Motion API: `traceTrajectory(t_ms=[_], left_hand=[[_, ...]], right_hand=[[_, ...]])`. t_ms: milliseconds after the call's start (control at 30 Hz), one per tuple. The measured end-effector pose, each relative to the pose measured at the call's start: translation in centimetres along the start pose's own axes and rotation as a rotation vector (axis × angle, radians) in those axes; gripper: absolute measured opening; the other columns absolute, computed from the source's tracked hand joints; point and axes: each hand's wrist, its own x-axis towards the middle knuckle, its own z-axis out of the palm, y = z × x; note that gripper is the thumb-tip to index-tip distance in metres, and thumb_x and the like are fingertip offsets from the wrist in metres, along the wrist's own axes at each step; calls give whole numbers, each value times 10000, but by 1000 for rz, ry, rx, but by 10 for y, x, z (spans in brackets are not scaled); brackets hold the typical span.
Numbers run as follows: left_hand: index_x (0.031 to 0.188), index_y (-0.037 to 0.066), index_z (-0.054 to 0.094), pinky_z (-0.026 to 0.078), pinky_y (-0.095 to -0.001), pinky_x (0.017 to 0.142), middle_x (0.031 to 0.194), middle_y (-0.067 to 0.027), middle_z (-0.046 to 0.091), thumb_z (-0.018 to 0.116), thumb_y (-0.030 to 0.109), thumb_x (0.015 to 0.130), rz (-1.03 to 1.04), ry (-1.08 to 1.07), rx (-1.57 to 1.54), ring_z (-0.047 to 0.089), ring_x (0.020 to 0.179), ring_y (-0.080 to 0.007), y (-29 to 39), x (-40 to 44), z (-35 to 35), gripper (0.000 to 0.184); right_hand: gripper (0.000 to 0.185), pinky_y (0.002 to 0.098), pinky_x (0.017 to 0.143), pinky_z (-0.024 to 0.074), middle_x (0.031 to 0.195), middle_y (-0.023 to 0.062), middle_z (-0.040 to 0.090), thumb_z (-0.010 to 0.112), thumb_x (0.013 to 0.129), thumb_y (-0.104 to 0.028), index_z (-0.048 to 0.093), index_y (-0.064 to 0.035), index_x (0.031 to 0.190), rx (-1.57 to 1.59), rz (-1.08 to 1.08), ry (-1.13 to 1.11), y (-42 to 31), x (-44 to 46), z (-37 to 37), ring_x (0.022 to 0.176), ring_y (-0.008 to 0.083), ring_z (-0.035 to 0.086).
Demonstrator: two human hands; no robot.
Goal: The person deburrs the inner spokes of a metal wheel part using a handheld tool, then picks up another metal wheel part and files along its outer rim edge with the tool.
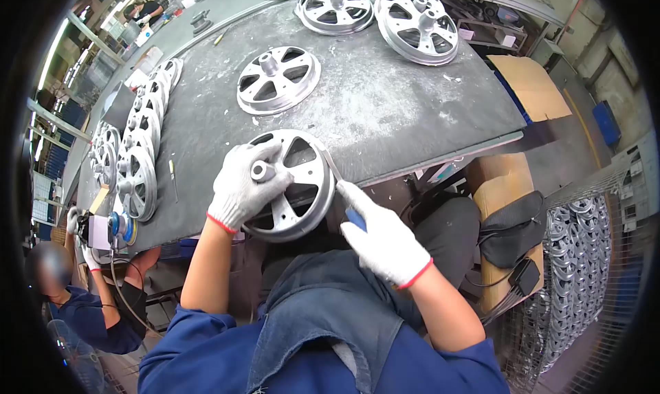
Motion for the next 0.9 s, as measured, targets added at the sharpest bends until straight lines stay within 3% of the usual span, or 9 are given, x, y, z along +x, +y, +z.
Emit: traceTrajectory(t_ms=[33,100,200,433,533,600,733,800,900], left_hand=[[1342,71,842,543,-503,1141,1202,-191,811,905,448,840,-13,15,-26,711,1245,-415,1,-4,2,631],[1331,67,840,537,-494,1145,1182,-172,814,916,397,834,31,79,-55,720,1206,-394,-5,-6,9,601],[1322,69,836,534,-488,1136,1158,-148,816,927,352,815,0,0,-113,722,1168,-382,0,-3,3,588],[1278,85,832,530,-487,1104,1096,-136,794,929,325,792,45,62,-133,701,1095,-368,3,-5,3,550],[1279,78,832,535,-486,1087,1102,-133,791,935,315,783,39,76,-100,698,1098,-364,-3,-6,8,559],[1284,74,831,535,-486,1084,1100,-131,788,938,310,780,42,69,-108,697,1096,-362,-3,-6,7,567],[1303,59,827,534,-484,1090,1102,-133,783,943,300,775,43,73,-98,700,1098,-355,0,-7,6,592],[1317,57,827,530,-485,1109,1108,-135,782,944,299,774,39,62,-91,703,1109,-355,1,-6,4,606],[1345,53,825,519,-488,1150,1126,-141,782,944,298,772,37,53,-85,708,1135,-357,2,-8,4,634]], right_hand=[[735,532,1027,631,1483,358,717,652,1084,-181,443,-131,1787,-54,115,-29,-18,-1,-2,1268,479,778],[726,573,981,633,1237,335,782,668,1092,-228,447,-168,1781,-304,82,35,-11,-3,8,1126,502,781],[725,598,945,628,1071,274,780,676,1099,-247,442,-205,1784,-432,145,42,-23,-2,8,1018,490,782],[708,600,905,633,1114,295,786,667,1104,-224,454,-195,1779,-498,182,-17,-29,-1,2,975,480,786],[706,592,905,635,1229,344,784,661,1099,-206,460,-158,1774,-247,55,25,-22,2,-2,973,483,784],[715,570,866,647,1289,384,769,657,1092,-192,458,-129,1776,238,430,-93,-36,7,-15,929,471,790],[741,546,804,657,1280,397,766,664,1082,-193,444,-126,1786,327,429,-118,-20,4,-14,853,445,790],[736,534,748,656,1156,350,788,674,1085,-195,458,-164,1787,-196,-109,87,-1,3,4,785,421,780],[725,540,755,654,1001,263,768,682,1092,-202,474,-216,1786,-524,101,62,-26,-9,8,781,420,775]])
